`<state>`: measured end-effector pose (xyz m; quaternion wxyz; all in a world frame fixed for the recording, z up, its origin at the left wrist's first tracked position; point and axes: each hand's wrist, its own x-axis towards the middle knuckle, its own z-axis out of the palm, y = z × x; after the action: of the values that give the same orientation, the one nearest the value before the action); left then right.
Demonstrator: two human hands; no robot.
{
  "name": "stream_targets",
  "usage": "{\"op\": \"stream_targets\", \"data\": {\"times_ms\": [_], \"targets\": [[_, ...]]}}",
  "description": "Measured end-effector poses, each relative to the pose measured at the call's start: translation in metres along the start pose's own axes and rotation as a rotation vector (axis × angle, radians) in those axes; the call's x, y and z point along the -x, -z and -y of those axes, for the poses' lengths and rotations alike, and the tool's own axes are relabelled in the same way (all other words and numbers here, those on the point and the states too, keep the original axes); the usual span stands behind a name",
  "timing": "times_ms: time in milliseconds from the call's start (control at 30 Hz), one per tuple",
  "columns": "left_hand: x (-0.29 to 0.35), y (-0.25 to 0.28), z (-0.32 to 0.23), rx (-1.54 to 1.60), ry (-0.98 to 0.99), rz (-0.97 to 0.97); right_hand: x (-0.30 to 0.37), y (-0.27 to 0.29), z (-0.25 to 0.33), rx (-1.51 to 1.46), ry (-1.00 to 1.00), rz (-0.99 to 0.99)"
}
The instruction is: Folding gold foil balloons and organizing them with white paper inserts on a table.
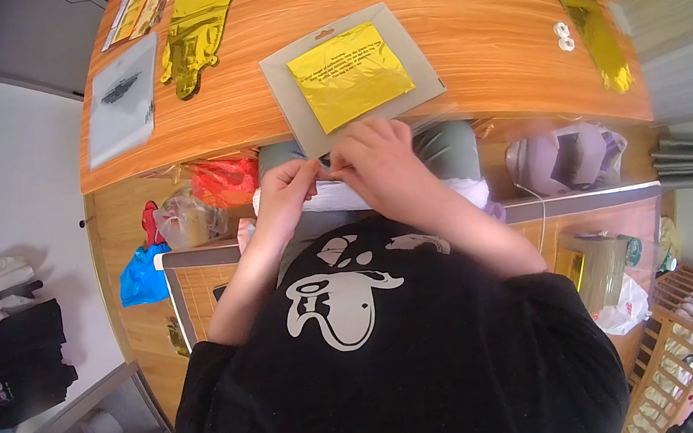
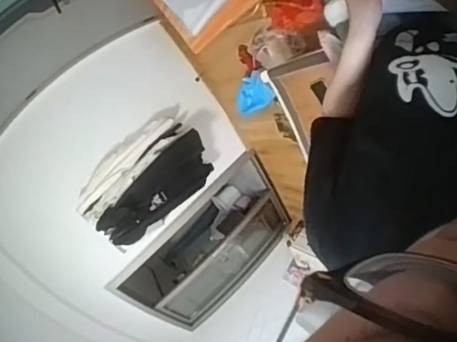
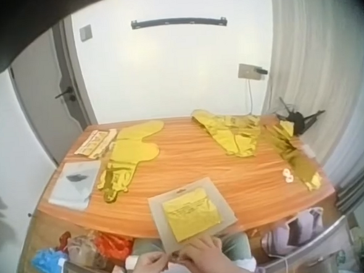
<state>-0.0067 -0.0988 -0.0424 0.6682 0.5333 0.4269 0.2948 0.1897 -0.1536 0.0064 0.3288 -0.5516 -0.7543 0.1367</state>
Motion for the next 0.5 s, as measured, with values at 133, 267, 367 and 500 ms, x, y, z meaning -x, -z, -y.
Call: {"op": "stream_targets", "data": {"times_ms": [133, 267, 367, 500], "targets": [[0.002, 0.005, -0.007, -0.079, -0.024, 0.025, 0.020, 0.029, -0.037, 0.049, -0.096, -0.208], [0.001, 0.024, -0.003, -0.094, -0.038, 0.053, 0.069, 0.086, -0.091, -0.491, -0.516, -0.737], [-0.002, 0.039, -0.004, -0.157, -0.059, 0.134, 0.112, 0.130, -0.123, -1.456, -0.422, -0.899], [-0.005, 0.049, -0.009, -0.279, -0.087, 0.258, 0.141, 0.145, -0.133, -1.869, -0.336, -0.902]]}}
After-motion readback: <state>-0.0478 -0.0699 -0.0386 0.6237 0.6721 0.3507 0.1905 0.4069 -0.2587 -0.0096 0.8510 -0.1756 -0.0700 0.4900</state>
